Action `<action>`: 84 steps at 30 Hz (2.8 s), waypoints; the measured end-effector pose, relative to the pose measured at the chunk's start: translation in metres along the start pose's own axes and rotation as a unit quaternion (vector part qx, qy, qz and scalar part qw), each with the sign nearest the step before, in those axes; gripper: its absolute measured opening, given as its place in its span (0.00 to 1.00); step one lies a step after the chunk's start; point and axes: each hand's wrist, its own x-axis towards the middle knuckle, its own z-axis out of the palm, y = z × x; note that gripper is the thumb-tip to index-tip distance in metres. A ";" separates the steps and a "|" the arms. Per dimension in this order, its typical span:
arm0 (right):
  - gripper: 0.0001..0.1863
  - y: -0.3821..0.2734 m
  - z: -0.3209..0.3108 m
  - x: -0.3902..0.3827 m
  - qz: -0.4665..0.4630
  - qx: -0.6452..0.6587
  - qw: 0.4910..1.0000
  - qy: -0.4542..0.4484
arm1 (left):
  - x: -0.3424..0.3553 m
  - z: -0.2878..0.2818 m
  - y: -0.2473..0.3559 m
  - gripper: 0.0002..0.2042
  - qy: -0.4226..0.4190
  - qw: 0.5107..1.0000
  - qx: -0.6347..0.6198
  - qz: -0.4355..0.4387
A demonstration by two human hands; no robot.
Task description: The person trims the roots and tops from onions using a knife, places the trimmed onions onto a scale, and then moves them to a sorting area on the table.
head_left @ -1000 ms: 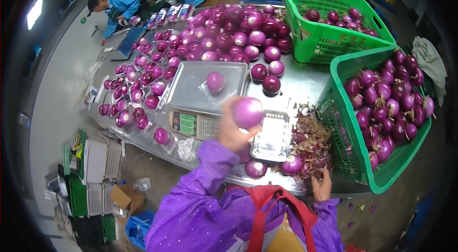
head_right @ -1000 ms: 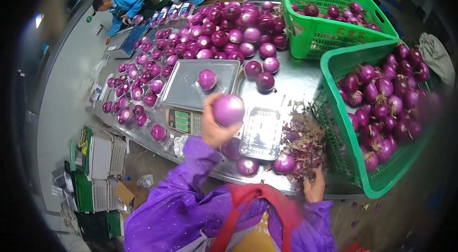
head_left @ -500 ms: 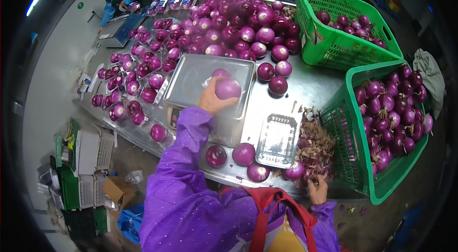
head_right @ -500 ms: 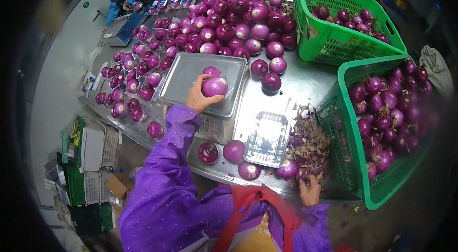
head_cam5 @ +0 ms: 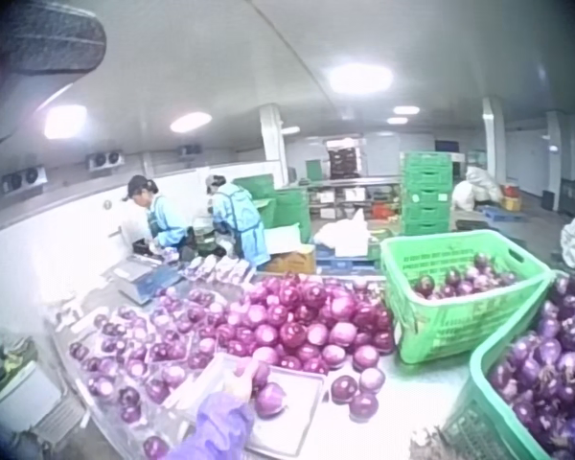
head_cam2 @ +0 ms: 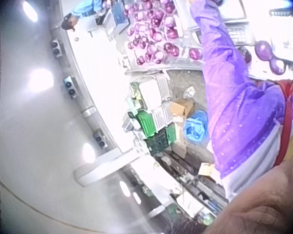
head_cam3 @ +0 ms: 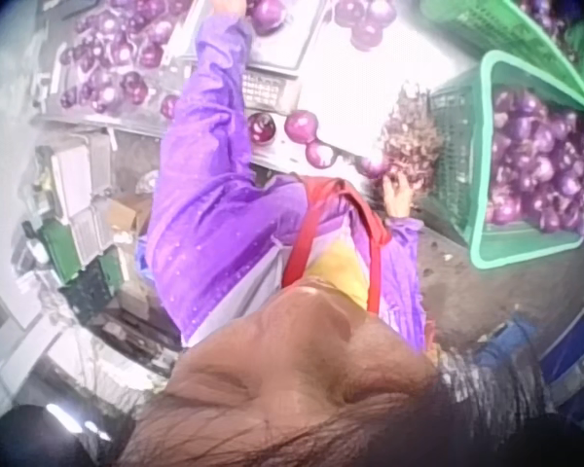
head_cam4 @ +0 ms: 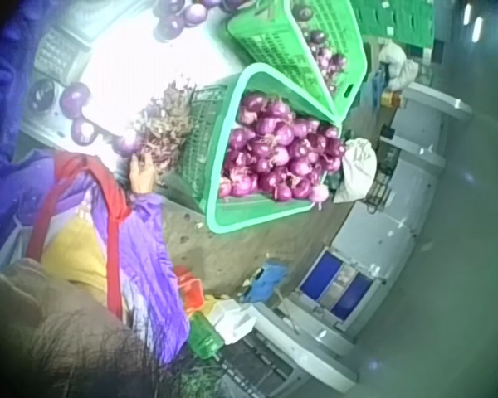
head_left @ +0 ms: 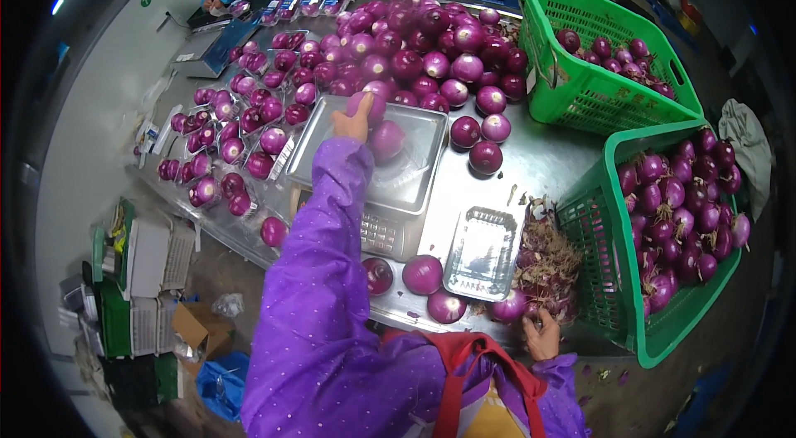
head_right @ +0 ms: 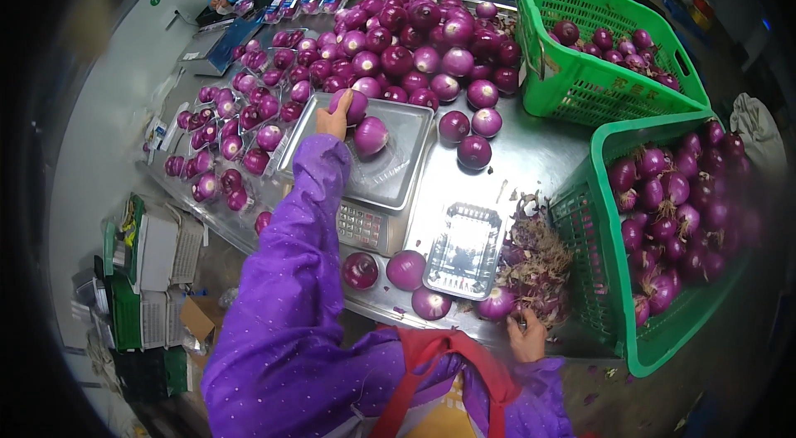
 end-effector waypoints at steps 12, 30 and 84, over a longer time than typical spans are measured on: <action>0.33 -0.216 0.137 0.203 -0.275 0.093 0.948 -0.131 | -0.025 0.004 -0.005 0.35 -0.093 0.985 -0.139 -0.031; 0.32 -0.242 0.203 0.194 -0.190 0.051 0.980 -0.012 | -0.049 0.020 -0.040 0.36 -0.106 0.948 -0.291 -0.075; 0.20 -0.248 0.134 0.160 0.005 0.170 0.975 -0.146 | 0.171 -0.204 -0.096 0.24 0.023 0.920 -0.378 -0.094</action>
